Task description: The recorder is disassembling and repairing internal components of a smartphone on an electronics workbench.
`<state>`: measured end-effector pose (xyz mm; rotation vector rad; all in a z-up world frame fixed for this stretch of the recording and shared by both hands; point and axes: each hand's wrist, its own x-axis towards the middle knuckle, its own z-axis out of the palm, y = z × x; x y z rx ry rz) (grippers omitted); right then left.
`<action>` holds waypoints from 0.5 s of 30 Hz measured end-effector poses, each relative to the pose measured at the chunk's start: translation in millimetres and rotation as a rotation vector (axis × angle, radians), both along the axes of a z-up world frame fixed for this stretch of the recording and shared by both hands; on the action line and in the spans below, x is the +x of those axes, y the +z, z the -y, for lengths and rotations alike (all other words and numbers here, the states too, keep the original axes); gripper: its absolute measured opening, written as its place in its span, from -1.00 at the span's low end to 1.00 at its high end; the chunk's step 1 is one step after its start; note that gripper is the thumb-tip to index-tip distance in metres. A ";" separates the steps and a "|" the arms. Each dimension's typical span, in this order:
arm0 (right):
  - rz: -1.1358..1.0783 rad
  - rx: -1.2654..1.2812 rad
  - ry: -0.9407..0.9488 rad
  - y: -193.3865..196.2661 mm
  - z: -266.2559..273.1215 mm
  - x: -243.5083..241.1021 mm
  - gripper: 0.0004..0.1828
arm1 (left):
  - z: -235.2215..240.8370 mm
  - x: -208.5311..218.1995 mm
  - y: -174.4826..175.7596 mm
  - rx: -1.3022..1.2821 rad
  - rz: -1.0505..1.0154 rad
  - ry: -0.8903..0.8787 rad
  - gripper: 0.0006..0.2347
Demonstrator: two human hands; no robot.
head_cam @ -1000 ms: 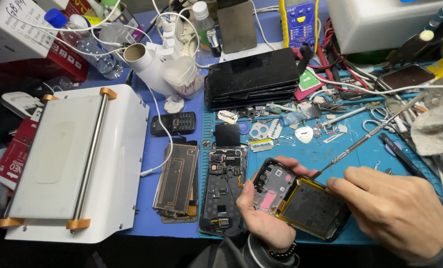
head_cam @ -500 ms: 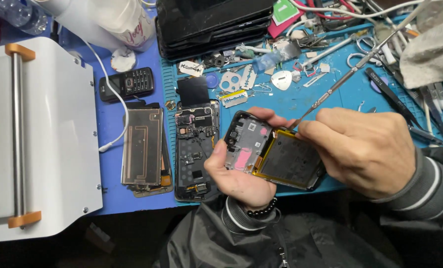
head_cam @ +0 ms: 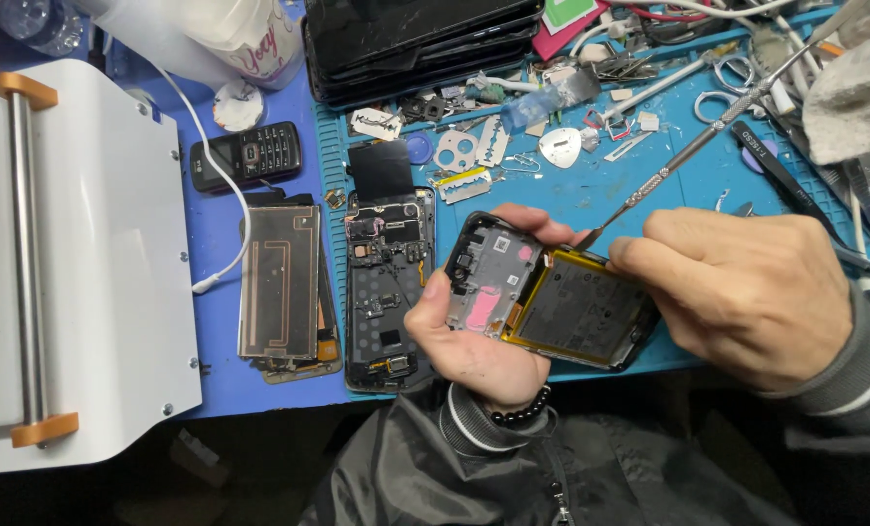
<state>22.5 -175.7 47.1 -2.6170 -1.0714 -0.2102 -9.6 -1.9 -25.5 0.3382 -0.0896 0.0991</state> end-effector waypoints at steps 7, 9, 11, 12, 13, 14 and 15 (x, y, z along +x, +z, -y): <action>0.101 0.132 0.006 -6.6 -10.1 -0.9 -0.75 | 2.8 1.5 1.3 0.003 -0.062 0.025 -0.40; 0.155 0.163 0.025 -9.5 -11.7 3.1 -0.74 | 2.7 4.5 -0.9 0.006 -0.047 0.044 -0.39; 0.080 0.175 0.005 -14.1 -11.2 2.8 -0.72 | 3.8 3.4 -9.5 -0.039 -0.165 0.002 -0.38; 0.104 0.179 0.008 -14.2 -12.3 5.7 -0.72 | 3.3 7.2 -9.9 -0.035 -0.140 0.003 -0.38; 0.093 0.171 -0.006 -15.1 -12.6 5.3 -0.71 | 3.8 7.1 -11.1 -0.029 -0.163 0.011 -0.38; 0.081 0.163 -0.020 -17.2 -12.7 5.2 -0.69 | 4.4 7.3 -13.4 -0.023 -0.185 0.018 -0.37; 0.085 0.163 -0.021 -16.0 -13.8 4.8 -0.69 | 4.1 7.6 -13.5 -0.023 -0.181 0.017 -0.37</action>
